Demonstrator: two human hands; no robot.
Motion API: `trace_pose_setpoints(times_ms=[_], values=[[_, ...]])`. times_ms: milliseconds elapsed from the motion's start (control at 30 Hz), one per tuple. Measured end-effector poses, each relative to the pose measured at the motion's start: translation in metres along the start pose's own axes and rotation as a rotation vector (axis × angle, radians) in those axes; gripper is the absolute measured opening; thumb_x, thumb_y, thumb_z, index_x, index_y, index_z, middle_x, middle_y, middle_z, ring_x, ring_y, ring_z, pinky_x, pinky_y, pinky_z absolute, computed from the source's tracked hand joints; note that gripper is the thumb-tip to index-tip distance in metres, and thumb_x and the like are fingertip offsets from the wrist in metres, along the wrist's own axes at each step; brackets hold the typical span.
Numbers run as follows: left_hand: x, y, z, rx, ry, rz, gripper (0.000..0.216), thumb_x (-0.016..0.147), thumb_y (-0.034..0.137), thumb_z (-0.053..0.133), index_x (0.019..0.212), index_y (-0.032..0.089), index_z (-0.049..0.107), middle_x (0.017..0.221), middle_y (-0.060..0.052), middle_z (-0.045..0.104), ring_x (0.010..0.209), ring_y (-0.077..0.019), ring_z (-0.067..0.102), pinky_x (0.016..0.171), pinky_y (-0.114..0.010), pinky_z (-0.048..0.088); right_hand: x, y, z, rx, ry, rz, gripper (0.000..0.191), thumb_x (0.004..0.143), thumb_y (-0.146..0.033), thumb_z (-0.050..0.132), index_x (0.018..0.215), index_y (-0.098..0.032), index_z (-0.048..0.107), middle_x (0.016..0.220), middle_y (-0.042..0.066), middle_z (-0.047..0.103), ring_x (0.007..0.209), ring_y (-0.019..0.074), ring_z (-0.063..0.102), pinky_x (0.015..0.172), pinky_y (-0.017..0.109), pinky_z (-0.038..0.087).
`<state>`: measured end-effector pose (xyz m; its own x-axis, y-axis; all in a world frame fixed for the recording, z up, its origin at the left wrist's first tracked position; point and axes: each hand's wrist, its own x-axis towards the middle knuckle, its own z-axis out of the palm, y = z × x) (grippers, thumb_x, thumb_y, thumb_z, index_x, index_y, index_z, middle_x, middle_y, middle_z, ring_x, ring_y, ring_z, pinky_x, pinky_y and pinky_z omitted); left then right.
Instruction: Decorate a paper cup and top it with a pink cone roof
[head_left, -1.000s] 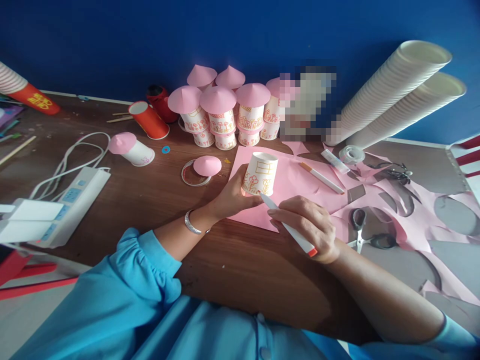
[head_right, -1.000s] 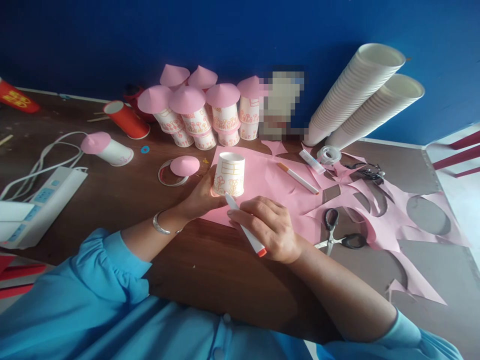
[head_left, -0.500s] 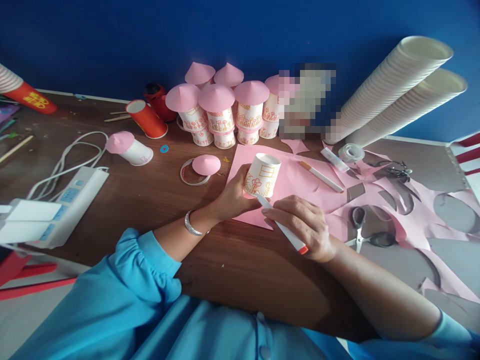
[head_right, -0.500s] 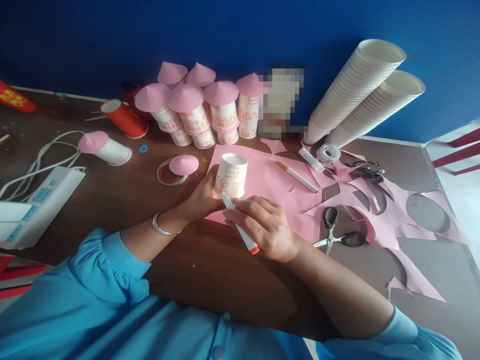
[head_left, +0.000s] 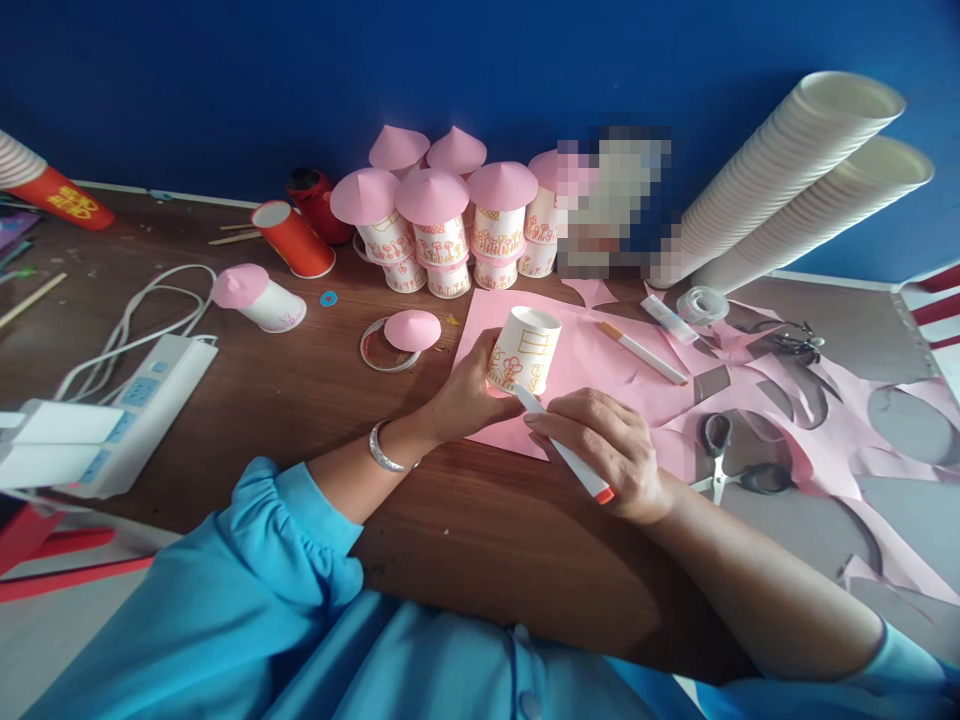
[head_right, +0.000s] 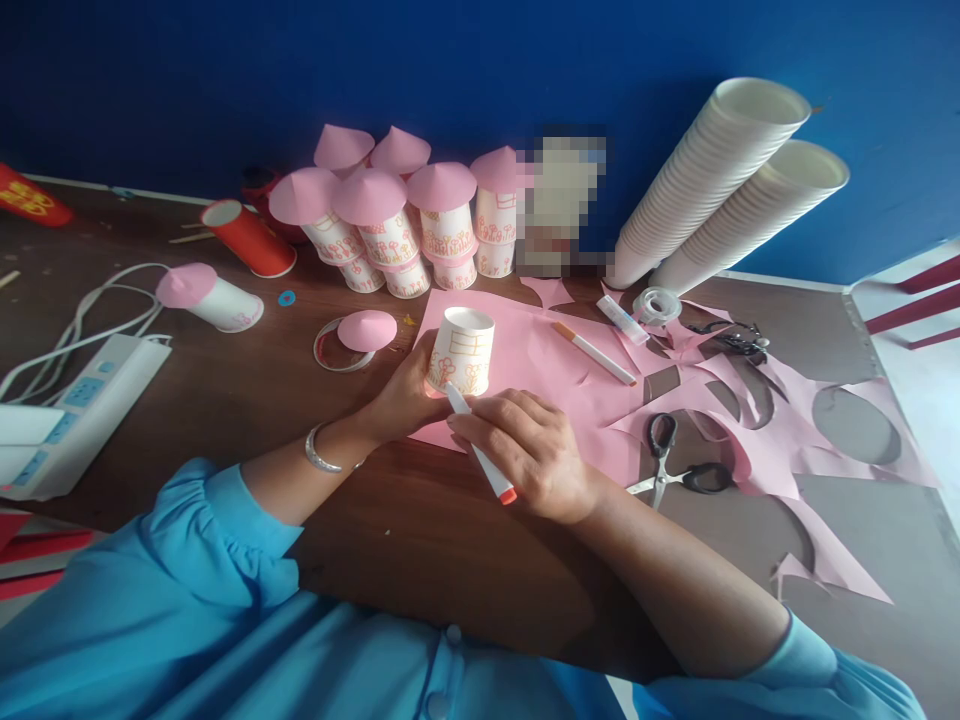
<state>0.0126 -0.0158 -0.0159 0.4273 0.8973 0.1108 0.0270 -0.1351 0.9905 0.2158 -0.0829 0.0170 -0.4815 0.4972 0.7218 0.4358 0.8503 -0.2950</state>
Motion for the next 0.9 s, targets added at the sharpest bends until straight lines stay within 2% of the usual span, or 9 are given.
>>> trace_pose_setpoints(times_ms=[300,467,667,900], values=[[-0.0004,-0.0059,-0.0030,-0.017,0.000,-0.002,0.075,0.071,0.049,0.091,0.126,0.021,0.049,0.127,-0.012,0.064,0.119,-0.0326,0.063,0.102,-0.048,0.054,0.0028,-0.0032,-0.0018,-0.104,0.056,0.006,0.033,0.094,-0.007,0.064,0.126,-0.017,0.066,0.090,0.007,0.069,0.074,0.0190,0.066,0.065,0.034,0.057],[0.0002,-0.0041,-0.0024,-0.087,-0.005,0.005,0.072,0.071,0.046,0.091,0.123,0.021,0.049,0.124,-0.012,0.064,0.116,-0.0303,0.065,0.097,-0.046,0.056,0.0039,-0.0052,-0.0021,-0.054,0.063,-0.059,0.024,0.093,-0.005,0.062,0.115,-0.012,0.067,0.084,0.008,0.067,0.071,0.0196,0.064,0.062,0.034,0.056],[0.0010,-0.0047,-0.0018,-0.106,-0.012,-0.004,0.071,0.072,0.046,0.091,0.124,0.022,0.049,0.122,-0.011,0.066,0.112,-0.0274,0.067,0.090,-0.041,0.058,0.0054,-0.0050,-0.0034,-0.055,0.053,-0.056,0.025,0.097,-0.009,0.058,0.119,-0.017,0.067,0.083,0.005,0.067,0.071,0.0178,0.066,0.063,0.032,0.057],[0.0017,-0.0081,-0.0019,-0.135,0.007,0.032,0.070,0.070,0.045,0.092,0.122,0.022,0.050,0.118,-0.009,0.064,0.111,-0.0269,0.067,0.091,-0.041,0.058,0.0043,-0.0037,-0.0031,-0.066,0.064,-0.050,0.022,0.094,-0.007,0.063,0.115,-0.014,0.067,0.085,0.006,0.067,0.072,0.0180,0.065,0.063,0.033,0.057]])
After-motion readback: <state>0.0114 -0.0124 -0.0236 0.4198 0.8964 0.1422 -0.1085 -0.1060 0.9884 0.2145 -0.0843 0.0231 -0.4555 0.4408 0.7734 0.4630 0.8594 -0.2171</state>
